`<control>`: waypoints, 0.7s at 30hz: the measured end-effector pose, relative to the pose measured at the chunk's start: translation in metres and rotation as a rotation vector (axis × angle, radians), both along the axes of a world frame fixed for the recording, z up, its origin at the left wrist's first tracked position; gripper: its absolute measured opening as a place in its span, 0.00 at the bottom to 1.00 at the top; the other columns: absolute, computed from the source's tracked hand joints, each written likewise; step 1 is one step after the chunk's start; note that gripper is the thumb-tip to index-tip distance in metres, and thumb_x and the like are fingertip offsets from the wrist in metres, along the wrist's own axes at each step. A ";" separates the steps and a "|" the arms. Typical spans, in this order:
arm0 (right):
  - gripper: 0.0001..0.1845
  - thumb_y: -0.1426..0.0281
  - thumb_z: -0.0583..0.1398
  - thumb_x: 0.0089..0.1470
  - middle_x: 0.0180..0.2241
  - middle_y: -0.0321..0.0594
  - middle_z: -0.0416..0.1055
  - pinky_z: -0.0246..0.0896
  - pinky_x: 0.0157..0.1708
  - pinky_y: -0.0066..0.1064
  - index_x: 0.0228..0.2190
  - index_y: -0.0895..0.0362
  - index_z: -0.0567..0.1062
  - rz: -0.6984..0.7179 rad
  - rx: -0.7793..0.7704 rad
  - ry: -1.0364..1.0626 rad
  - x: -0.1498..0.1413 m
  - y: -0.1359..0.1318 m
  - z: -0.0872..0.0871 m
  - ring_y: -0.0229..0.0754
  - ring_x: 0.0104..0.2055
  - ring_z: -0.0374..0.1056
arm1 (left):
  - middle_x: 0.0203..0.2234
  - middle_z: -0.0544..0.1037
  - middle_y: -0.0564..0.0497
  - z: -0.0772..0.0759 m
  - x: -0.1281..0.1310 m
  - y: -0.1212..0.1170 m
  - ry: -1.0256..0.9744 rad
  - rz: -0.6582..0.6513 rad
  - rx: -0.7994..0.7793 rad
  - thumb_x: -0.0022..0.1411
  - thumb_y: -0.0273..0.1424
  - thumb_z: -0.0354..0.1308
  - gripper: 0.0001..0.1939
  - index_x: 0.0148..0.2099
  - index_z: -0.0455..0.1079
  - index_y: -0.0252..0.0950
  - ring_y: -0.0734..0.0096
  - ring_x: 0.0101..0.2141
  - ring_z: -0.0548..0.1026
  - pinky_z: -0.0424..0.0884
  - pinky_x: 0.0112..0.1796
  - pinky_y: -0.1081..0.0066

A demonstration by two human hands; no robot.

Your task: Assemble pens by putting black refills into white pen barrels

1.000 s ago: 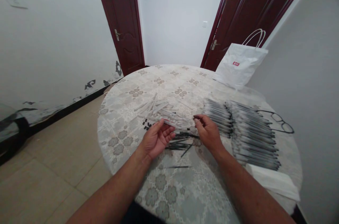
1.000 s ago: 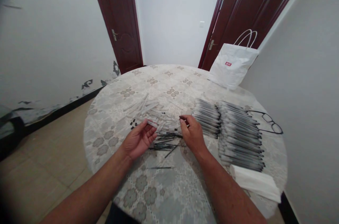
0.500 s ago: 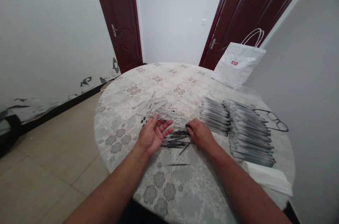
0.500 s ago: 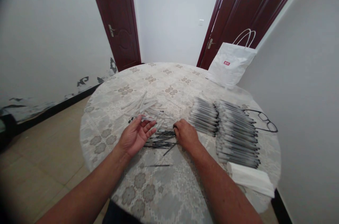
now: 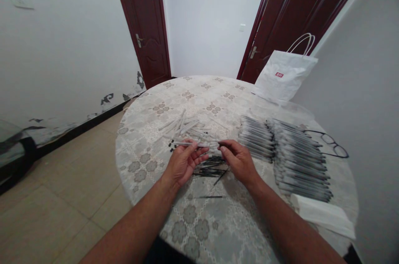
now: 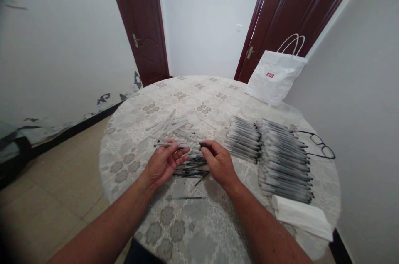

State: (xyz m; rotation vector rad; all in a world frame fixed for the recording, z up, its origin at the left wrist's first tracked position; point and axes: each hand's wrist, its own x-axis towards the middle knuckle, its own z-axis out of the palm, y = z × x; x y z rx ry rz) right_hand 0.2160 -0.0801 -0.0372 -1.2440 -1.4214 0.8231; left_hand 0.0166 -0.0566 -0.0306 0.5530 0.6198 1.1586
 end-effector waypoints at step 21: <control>0.13 0.59 0.65 0.54 0.29 0.37 0.76 0.65 0.27 0.29 0.38 0.54 0.78 0.029 -0.035 0.091 -0.015 -0.005 -0.003 0.39 0.28 0.70 | 0.39 0.82 0.45 -0.001 0.004 -0.004 0.033 -0.082 0.052 0.58 0.27 0.68 0.15 0.41 0.63 0.36 0.59 0.41 0.82 0.79 0.42 0.63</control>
